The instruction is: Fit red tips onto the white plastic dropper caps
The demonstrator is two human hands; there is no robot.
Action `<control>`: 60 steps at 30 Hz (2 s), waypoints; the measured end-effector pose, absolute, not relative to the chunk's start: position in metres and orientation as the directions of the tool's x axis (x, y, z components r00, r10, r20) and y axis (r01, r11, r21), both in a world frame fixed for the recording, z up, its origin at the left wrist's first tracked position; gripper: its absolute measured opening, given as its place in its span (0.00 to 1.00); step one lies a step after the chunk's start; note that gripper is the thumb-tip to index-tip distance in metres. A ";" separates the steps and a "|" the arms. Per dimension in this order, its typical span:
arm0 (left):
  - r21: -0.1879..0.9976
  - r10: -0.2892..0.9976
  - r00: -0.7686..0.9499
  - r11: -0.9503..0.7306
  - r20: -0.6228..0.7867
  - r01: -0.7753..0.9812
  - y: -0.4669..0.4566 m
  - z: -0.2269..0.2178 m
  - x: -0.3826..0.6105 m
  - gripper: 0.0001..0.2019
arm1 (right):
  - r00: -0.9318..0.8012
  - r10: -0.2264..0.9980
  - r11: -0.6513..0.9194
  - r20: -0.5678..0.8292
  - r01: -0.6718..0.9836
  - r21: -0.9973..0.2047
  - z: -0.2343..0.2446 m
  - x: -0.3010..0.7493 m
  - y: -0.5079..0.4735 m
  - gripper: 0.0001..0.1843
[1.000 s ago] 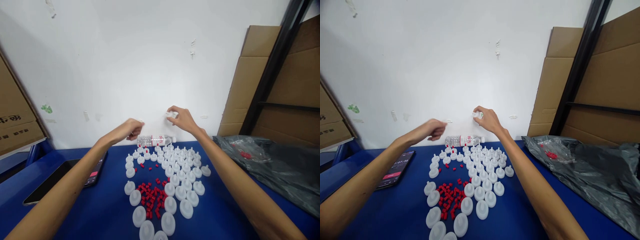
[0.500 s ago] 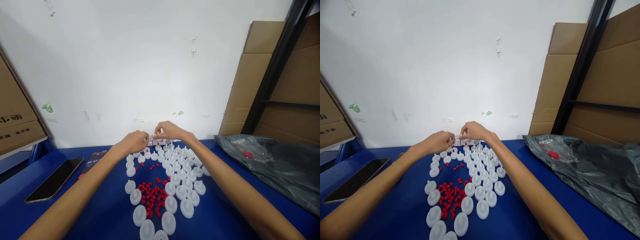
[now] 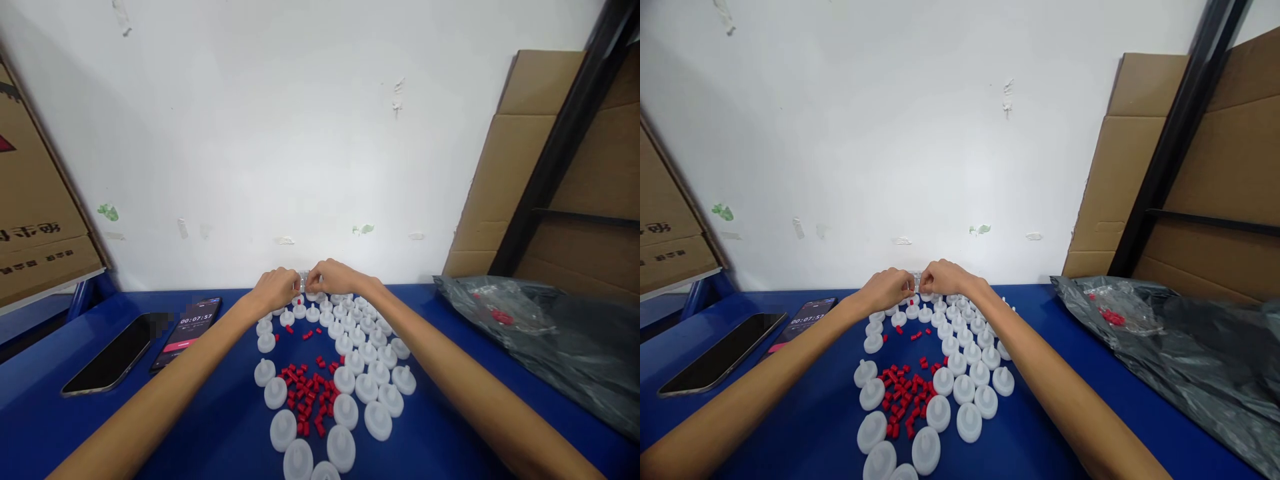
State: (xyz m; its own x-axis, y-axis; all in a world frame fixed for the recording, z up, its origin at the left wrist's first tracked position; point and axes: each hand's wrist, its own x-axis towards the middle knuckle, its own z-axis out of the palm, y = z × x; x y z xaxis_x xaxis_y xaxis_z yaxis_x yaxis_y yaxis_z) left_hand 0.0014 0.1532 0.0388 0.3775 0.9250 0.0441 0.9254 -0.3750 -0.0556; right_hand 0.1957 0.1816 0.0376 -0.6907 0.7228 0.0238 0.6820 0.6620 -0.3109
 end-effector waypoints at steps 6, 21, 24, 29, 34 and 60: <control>-0.011 0.911 0.379 -0.382 0.162 0.924 0.145 0.068 -0.005 0.15 | -0.678 0.735 0.646 0.019 0.692 -0.323 0.032 0.192 0.182 0.17; 0.215 0.786 0.400 -0.543 0.471 0.812 0.135 0.090 -0.006 0.14 | -0.636 0.676 0.726 0.371 0.491 -0.481 0.071 0.192 0.155 0.19; 0.172 0.766 0.390 -0.536 0.511 0.826 0.132 0.088 -0.002 0.15 | -0.628 0.674 0.730 0.390 0.480 -0.487 0.073 0.192 0.155 0.16; 0.094 0.751 0.475 -0.573 0.458 0.814 0.129 0.084 0.002 0.15 | -0.682 0.640 0.756 0.354 0.476 -0.450 0.078 0.198 0.153 0.12; 0.124 0.772 0.500 -0.583 0.392 0.803 0.130 0.087 0.001 0.21 | -0.638 0.677 0.736 0.368 0.590 -0.332 0.079 0.202 0.157 0.14; 0.043 0.849 0.507 -0.507 -0.149 0.861 0.149 0.048 0.000 0.15 | -0.474 0.786 0.562 0.397 0.815 -0.139 0.058 0.185 0.166 0.12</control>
State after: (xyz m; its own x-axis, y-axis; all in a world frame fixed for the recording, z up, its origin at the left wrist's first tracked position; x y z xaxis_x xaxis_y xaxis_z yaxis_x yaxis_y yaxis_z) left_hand 0.0003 0.1490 0.0478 0.5073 0.8488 -0.1489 0.8609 -0.5070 0.0427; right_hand 0.1852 0.1658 0.0575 -0.4741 0.7858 0.3972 0.8153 0.5621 -0.1388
